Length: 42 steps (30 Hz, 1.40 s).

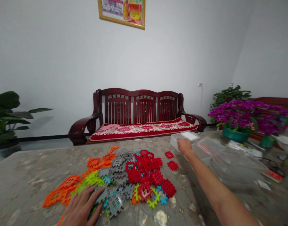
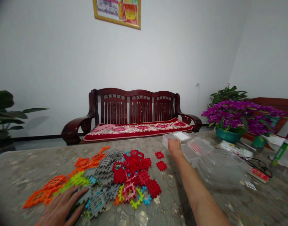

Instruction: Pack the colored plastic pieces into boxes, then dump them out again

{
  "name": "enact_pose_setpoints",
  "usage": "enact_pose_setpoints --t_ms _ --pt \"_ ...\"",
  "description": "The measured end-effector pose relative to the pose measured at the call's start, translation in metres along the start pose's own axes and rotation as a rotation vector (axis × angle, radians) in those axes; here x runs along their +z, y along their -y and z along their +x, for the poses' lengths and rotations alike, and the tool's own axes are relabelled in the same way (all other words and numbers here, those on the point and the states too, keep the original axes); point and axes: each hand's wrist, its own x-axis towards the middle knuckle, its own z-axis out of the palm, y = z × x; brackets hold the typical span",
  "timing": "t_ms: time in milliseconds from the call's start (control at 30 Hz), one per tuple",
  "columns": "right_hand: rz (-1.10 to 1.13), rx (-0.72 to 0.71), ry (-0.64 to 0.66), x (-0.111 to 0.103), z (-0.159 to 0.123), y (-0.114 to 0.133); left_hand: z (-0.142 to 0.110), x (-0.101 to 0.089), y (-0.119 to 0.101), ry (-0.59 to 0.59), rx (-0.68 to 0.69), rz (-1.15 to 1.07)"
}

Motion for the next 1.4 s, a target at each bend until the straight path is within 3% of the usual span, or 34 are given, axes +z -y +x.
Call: enact_pose_setpoints --t_ms 167,333,500,600,833,933,1067,1167,1400 --pt "0.017 0.063 -0.154 -0.006 -0.023 0.009 0.005 -0.010 -0.003 0.029 -0.001 -0.013" --pt "0.072 0.232 -0.325 0.005 -0.064 0.001 0.006 -0.012 -0.005 0.039 -0.016 -0.024" --pt "0.026 0.282 -0.157 0.023 -0.084 -0.022 0.007 -0.012 -0.006 0.035 -0.001 -0.040" --pt "0.031 0.239 -0.087 0.028 -0.081 -0.029 0.007 -0.011 -0.006 0.022 -0.006 -0.043" --pt "0.028 0.197 -0.107 0.026 -0.067 -0.038 0.006 -0.010 -0.006 0.016 0.000 -0.040" --pt "0.012 0.184 -0.158 0.025 -0.066 -0.034 0.006 -0.010 -0.006 0.006 -0.006 -0.038" --pt "-0.043 -0.001 -0.268 0.029 -0.060 -0.016 0.006 -0.010 -0.006 0.025 -0.011 -0.032" --pt "-0.064 -0.082 -0.192 0.035 -0.050 -0.005 0.006 -0.010 -0.005 0.042 -0.013 -0.027" --pt "-0.030 -0.067 -0.080 0.043 -0.036 -0.010 0.004 -0.006 -0.005 0.021 -0.018 -0.029"
